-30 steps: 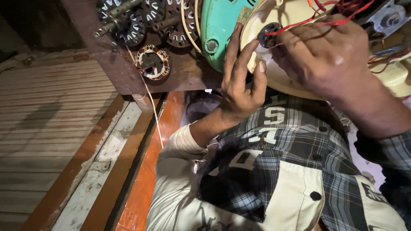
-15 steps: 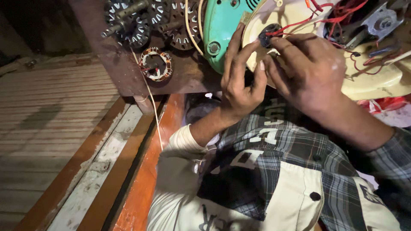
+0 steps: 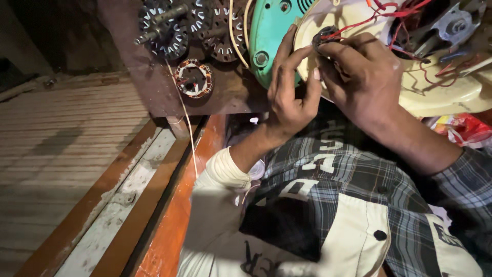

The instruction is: The person is repairing a ceiling fan motor by hand. They are manipulating the internal wiring and components, specifically focusing on a small black cylindrical part, likely a capacitor, within the fan's housing.

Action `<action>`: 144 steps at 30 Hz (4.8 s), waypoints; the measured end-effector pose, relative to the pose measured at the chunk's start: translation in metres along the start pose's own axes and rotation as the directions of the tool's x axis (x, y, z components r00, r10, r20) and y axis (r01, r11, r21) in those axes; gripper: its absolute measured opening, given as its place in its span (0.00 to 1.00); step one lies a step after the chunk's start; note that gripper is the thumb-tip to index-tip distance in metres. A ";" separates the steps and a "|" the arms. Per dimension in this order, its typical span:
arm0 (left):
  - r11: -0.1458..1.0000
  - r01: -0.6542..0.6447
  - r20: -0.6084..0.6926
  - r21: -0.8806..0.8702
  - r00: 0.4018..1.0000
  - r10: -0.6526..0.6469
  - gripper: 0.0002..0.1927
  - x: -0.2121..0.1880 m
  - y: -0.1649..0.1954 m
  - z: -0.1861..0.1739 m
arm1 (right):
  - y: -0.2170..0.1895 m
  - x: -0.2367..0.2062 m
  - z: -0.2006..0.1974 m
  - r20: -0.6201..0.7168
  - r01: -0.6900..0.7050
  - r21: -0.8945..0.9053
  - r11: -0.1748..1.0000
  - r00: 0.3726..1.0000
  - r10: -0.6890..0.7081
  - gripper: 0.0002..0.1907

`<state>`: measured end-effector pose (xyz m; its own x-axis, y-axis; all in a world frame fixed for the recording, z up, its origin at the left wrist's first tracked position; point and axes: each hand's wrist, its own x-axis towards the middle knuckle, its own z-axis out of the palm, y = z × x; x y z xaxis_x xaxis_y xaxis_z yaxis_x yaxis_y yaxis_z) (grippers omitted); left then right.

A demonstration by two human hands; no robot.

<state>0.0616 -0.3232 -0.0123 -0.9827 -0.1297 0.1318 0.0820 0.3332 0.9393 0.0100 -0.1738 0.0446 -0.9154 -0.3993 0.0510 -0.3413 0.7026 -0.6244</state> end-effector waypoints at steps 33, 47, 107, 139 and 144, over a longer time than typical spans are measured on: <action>0.980 -0.096 0.170 0.172 0.983 0.066 0.04 -0.002 0.016 0.007 | 0.009 -0.041 -0.040 -0.059 0.087 -0.107 0.990 0.994 -0.094 0.06; 0.994 -0.108 0.103 0.015 0.989 0.106 0.16 -0.013 0.015 0.002 | 0.013 -0.036 -0.039 0.161 -0.389 0.469 0.793 0.921 0.356 0.09; 0.993 -0.080 0.077 0.083 0.994 0.073 0.12 -0.022 0.019 -0.010 | 0.001 -0.041 -0.022 0.193 -0.036 0.110 0.993 0.981 0.014 0.07; 0.942 -0.112 0.151 0.317 0.986 0.066 0.07 -0.019 0.031 0.009 | 0.014 -0.058 -0.033 0.113 -0.123 0.155 0.980 0.988 0.106 0.08; 0.986 -0.046 0.162 0.161 0.987 0.020 0.07 -0.020 0.029 0.009 | 0.017 -0.058 -0.036 0.119 -0.133 0.144 0.981 0.986 0.116 0.08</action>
<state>0.0823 -0.3025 0.0095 -0.9948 0.0299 0.0973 0.0995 0.4847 0.8690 0.0498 -0.1171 0.0595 -0.9168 -0.3826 -0.1148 -0.1825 0.6569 -0.7316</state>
